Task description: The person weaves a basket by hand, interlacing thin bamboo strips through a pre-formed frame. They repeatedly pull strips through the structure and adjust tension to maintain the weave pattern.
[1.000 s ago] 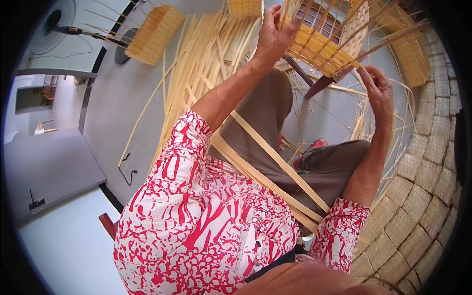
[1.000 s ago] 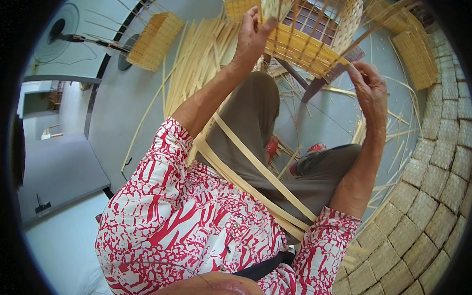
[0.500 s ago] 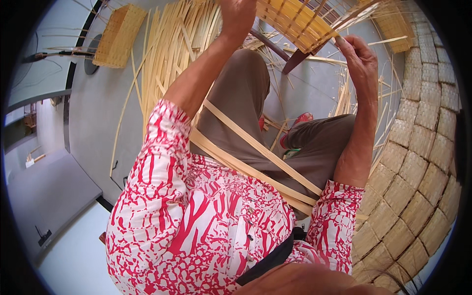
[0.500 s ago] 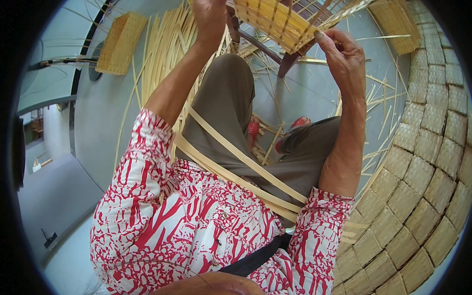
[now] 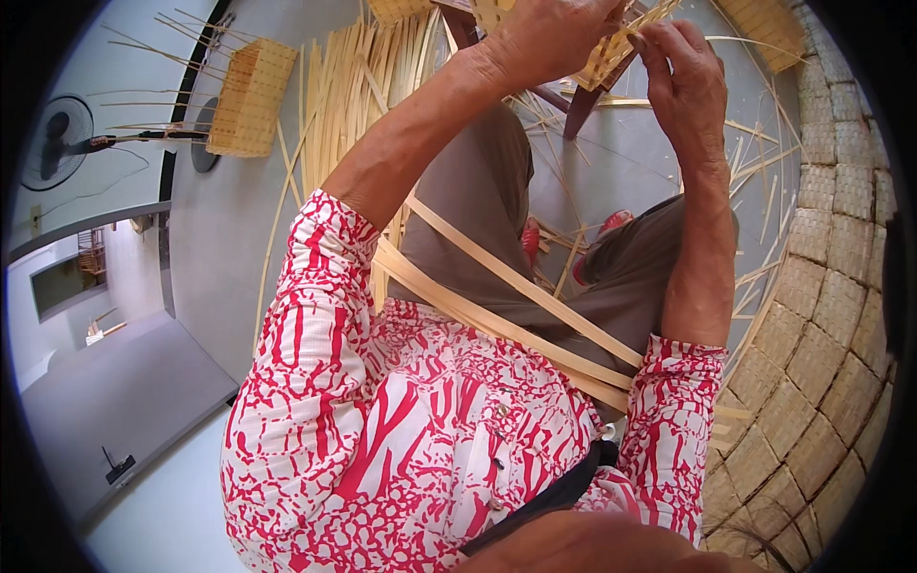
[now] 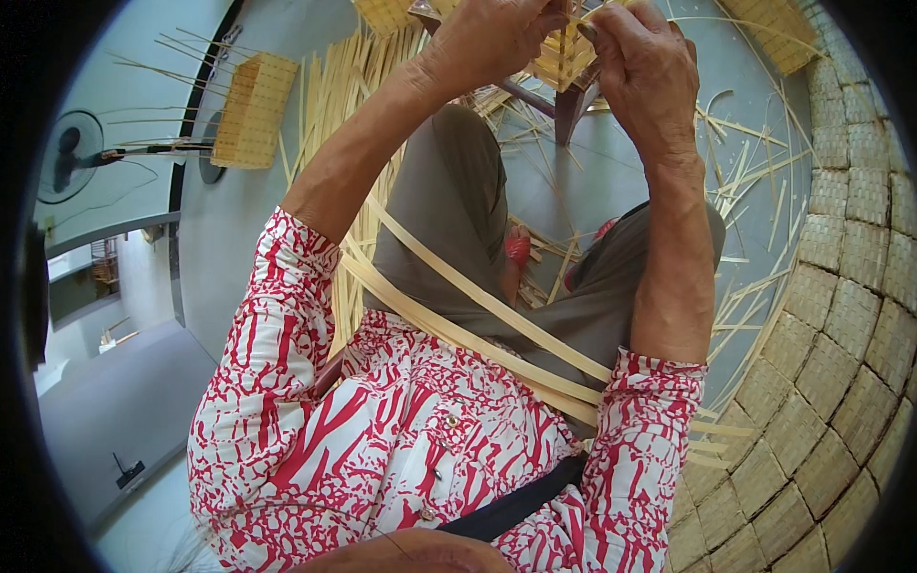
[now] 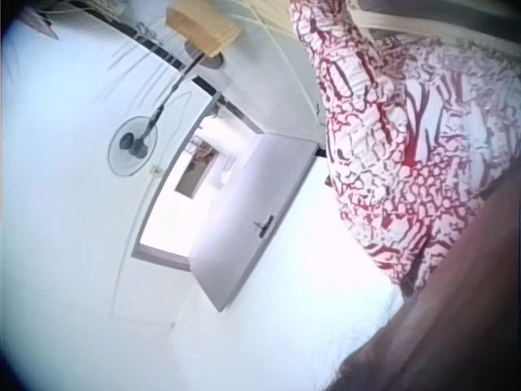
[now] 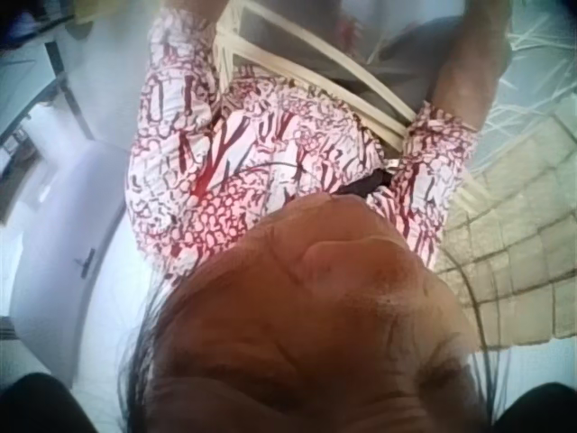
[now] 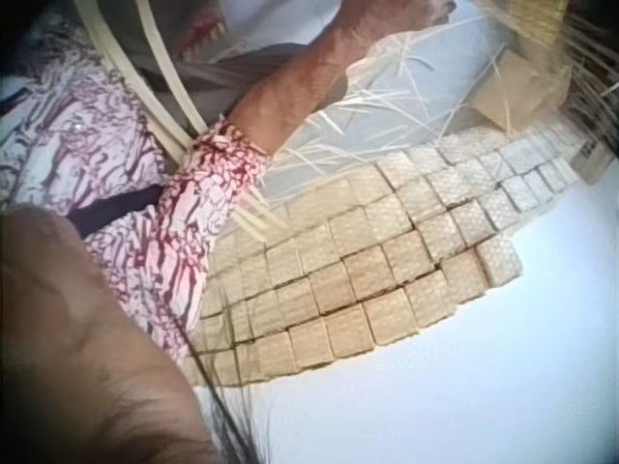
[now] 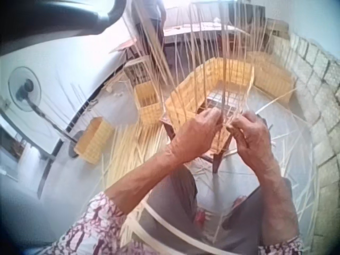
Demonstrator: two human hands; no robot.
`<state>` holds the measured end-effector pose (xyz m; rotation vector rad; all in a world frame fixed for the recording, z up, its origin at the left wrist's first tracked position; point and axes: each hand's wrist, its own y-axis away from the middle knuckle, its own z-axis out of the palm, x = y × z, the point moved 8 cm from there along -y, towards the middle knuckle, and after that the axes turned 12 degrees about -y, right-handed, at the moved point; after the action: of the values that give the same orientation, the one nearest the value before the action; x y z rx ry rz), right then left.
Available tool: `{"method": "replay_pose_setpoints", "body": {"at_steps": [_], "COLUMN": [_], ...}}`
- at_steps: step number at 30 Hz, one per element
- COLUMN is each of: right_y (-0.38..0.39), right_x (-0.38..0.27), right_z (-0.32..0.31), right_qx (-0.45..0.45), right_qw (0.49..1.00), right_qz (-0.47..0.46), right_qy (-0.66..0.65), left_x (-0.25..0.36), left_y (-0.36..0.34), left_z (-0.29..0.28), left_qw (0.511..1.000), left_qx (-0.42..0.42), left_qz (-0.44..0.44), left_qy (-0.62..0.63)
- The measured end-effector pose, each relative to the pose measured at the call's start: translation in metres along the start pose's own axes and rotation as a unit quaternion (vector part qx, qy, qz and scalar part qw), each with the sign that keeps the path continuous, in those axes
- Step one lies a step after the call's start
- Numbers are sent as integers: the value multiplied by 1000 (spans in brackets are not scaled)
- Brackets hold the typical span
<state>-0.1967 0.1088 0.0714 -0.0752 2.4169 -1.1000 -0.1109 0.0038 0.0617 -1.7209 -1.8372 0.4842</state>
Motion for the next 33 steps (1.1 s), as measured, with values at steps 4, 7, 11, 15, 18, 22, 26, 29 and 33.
{"method": "replay_pose_setpoints", "body": {"at_steps": [4,7,11,15,18,22,26,29,33], "right_y": [-3,-4,3,4,6,-4,-3,-6,-9], "right_x": [-2,-2,-2,-8,-17,-26,-20,-17,-31], "right_z": [-1,-4,3,2,11,5,6,6,5], "right_qx": [30,21,4,-15,-24,-59,-89,-121,-132], "right_qw": [997,993,982,976,984,986,968,965,982], "right_qz": [8,62,98,174,157,129,190,169,105], "right_qy": [-74,-103,-161,-127,-84,-84,-140,-162,-81], "left_x": [1,4,8,10,16,19,22,26,29], "left_y": [-1,0,10,26,39,40,40,41,42], "left_z": [-4,-11,-21,-32,-42,-47,-44,-46,-42], "left_qw": [998,997,993,988,985,989,985,982,980], "left_qx": [16,14,25,-10,-23,-21,-60,-91,-111], "left_qz": [12,-5,-1,11,24,74,65,41,63], "left_qy": [54,81,116,153,172,128,146,157,152]}}
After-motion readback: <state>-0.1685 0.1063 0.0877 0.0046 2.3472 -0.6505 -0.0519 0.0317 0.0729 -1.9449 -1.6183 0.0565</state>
